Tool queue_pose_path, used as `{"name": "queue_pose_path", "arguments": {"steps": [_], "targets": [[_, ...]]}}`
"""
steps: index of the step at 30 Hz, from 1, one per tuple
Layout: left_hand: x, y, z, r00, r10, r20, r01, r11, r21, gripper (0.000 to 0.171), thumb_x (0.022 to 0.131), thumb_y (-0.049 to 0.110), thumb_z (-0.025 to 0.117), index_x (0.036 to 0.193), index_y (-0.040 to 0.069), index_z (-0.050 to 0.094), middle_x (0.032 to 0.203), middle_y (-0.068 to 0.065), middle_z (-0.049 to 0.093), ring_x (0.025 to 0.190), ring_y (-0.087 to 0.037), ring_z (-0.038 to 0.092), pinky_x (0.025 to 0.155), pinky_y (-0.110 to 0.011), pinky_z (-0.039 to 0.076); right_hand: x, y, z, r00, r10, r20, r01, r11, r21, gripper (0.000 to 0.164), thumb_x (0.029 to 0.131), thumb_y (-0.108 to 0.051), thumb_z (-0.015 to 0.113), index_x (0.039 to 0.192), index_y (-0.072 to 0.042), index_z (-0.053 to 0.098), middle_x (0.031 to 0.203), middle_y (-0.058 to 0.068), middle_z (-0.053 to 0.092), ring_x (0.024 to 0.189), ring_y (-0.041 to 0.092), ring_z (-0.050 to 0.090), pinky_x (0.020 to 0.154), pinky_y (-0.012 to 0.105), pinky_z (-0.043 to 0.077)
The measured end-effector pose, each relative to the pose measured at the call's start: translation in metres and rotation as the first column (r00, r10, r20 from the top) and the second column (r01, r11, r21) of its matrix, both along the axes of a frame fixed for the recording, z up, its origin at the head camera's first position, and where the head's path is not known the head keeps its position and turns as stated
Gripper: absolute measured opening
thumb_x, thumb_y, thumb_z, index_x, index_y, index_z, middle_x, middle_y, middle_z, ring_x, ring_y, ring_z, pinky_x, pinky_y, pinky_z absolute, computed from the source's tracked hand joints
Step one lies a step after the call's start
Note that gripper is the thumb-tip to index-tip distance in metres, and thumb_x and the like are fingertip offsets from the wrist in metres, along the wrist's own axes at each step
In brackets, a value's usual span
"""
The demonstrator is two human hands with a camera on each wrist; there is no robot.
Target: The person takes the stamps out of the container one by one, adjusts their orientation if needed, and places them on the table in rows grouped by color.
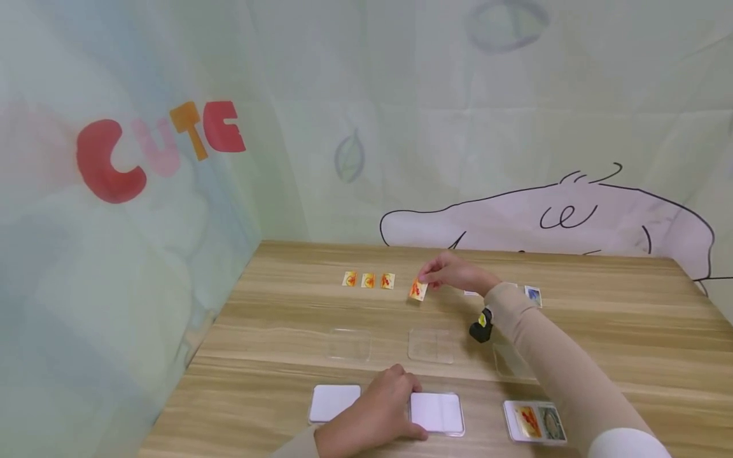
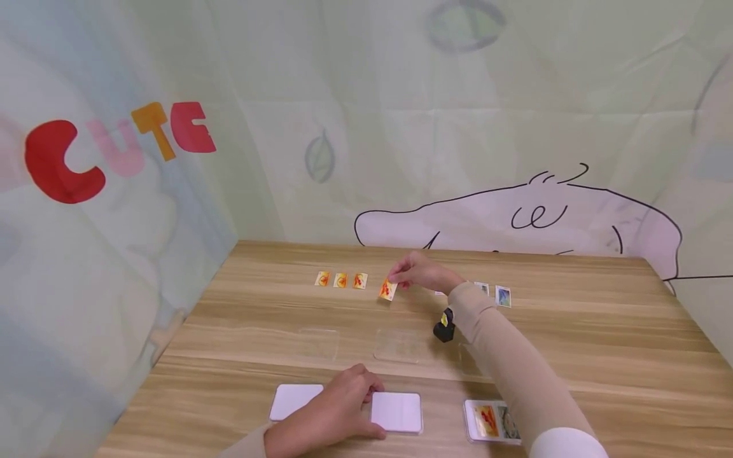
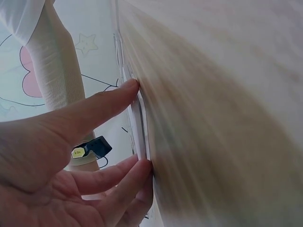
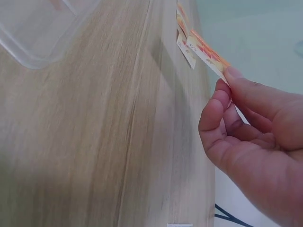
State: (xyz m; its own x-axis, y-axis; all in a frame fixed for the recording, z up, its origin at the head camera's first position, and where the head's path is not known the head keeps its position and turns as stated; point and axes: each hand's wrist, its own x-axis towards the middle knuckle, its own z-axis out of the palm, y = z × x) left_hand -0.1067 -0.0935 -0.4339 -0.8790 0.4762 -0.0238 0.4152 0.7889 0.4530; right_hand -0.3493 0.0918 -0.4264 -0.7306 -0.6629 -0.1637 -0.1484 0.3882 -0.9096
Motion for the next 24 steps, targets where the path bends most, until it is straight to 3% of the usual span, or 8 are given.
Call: {"name": "queue_pose_path", "arguments": {"steps": [8, 24], "targets": [[0.000, 0.000, 0.000, 1.000, 0.009, 0.029, -0.009, 1.000, -0.006, 0.056, 0.060, 0.037, 0.096, 0.099, 0.005, 0.072, 0.088, 0.002, 0.058, 0.082, -0.008, 0.054, 0.076, -0.023, 0.049, -0.003, -0.007, -0.001, 0.999, -0.023, -0.030, 0.024, 0.999, 0.033, 0.011, 0.095, -0.001, 0.064, 0.099, 0.007, 0.070, 0.081, 0.004, 0.066, 0.071, 0.013, 0.056, 0.068, 0.028, 0.050], [-0.001, -0.001, -0.002, 1.000, -0.004, -0.002, 0.004, 1.000, -0.017, 0.056, 0.060, 0.039, 0.096, 0.099, 0.006, 0.072, 0.089, 0.001, 0.059, 0.084, -0.009, 0.055, 0.077, -0.022, 0.049, -0.015, -0.016, 0.000, 0.999, -0.015, -0.038, 0.018, 0.998, 0.067, 0.012, 0.096, -0.001, 0.062, 0.100, 0.008, 0.070, 0.083, 0.004, 0.067, 0.072, 0.016, 0.056, 0.070, 0.030, 0.050]]}}
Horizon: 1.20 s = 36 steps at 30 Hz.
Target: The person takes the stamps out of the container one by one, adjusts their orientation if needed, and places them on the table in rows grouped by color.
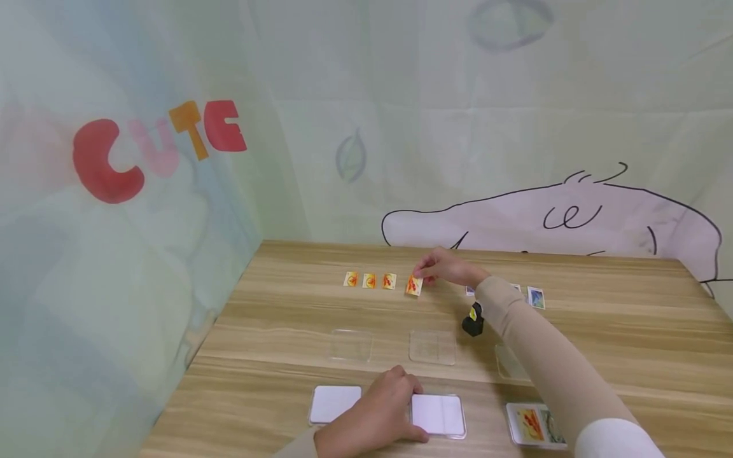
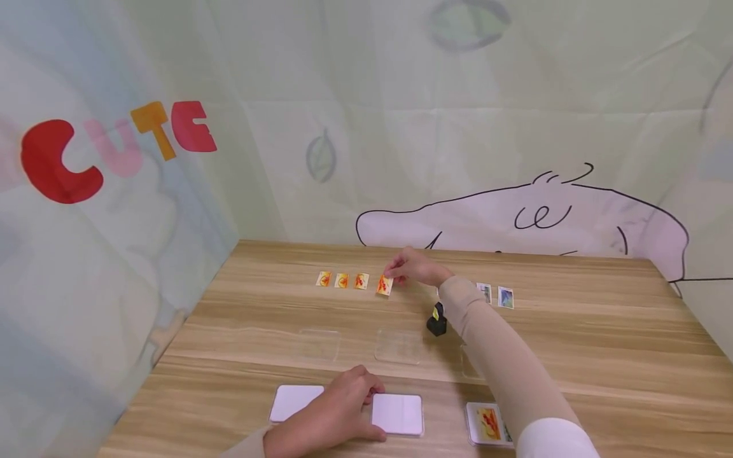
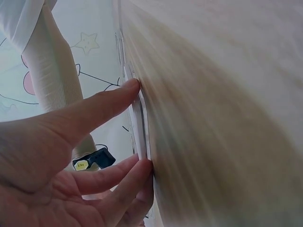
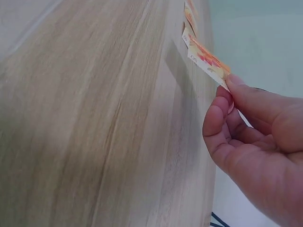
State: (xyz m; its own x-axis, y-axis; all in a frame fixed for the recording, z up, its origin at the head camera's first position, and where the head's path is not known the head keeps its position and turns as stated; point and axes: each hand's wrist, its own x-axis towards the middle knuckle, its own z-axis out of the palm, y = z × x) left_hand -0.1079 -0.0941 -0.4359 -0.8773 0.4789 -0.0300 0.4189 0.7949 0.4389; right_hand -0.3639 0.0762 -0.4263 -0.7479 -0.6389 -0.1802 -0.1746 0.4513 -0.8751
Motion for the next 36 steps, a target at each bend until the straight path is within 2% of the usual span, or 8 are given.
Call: {"name": "queue_pose_path", "arguments": {"steps": [12, 19, 29, 36], "targets": [[0.000, 0.000, 0.002, 0.999, -0.018, -0.029, 0.018, 1.000, -0.016, 0.056, 0.060, 0.041, 0.095, 0.098, 0.007, 0.072, 0.088, 0.002, 0.059, 0.083, -0.008, 0.054, 0.077, -0.022, 0.048, -0.002, -0.010, 0.000, 0.998, 0.027, -0.055, -0.023, 0.997, 0.070, 0.013, 0.097, -0.004, 0.063, 0.100, 0.006, 0.071, 0.082, 0.002, 0.064, 0.073, 0.016, 0.053, 0.072, 0.032, 0.048], [-0.001, -0.001, 0.004, 1.000, -0.015, -0.022, 0.015, 1.000, -0.023, 0.057, 0.061, 0.041, 0.095, 0.099, 0.006, 0.073, 0.088, 0.002, 0.059, 0.083, -0.009, 0.054, 0.078, -0.022, 0.048, -0.004, -0.016, 0.000, 0.999, 0.033, -0.035, -0.032, 0.998, 0.045, 0.012, 0.097, 0.001, 0.061, 0.100, 0.010, 0.068, 0.082, 0.005, 0.063, 0.071, 0.015, 0.051, 0.067, 0.028, 0.044], [-0.004, -0.001, 0.007, 0.999, 0.015, 0.030, -0.015, 1.000, 0.000, 0.058, 0.059, 0.039, 0.096, 0.100, 0.005, 0.072, 0.088, 0.001, 0.058, 0.083, -0.010, 0.054, 0.077, -0.023, 0.049, -0.010, -0.023, -0.002, 0.993, 0.030, -0.116, -0.020, 0.996, 0.084, 0.011, 0.096, 0.003, 0.061, 0.097, 0.010, 0.069, 0.079, 0.006, 0.063, 0.070, 0.015, 0.052, 0.065, 0.027, 0.045], [-0.002, -0.002, 0.006, 1.000, 0.012, 0.005, -0.012, 1.000, -0.004, 0.057, 0.058, 0.039, 0.096, 0.098, 0.006, 0.073, 0.087, 0.001, 0.058, 0.082, -0.011, 0.055, 0.076, -0.023, 0.049, -0.011, -0.026, -0.008, 0.975, 0.060, -0.214, -0.034, 0.992, 0.124, 0.010, 0.095, 0.002, 0.063, 0.093, 0.009, 0.070, 0.075, 0.006, 0.062, 0.065, 0.013, 0.050, 0.059, 0.022, 0.041]]}}
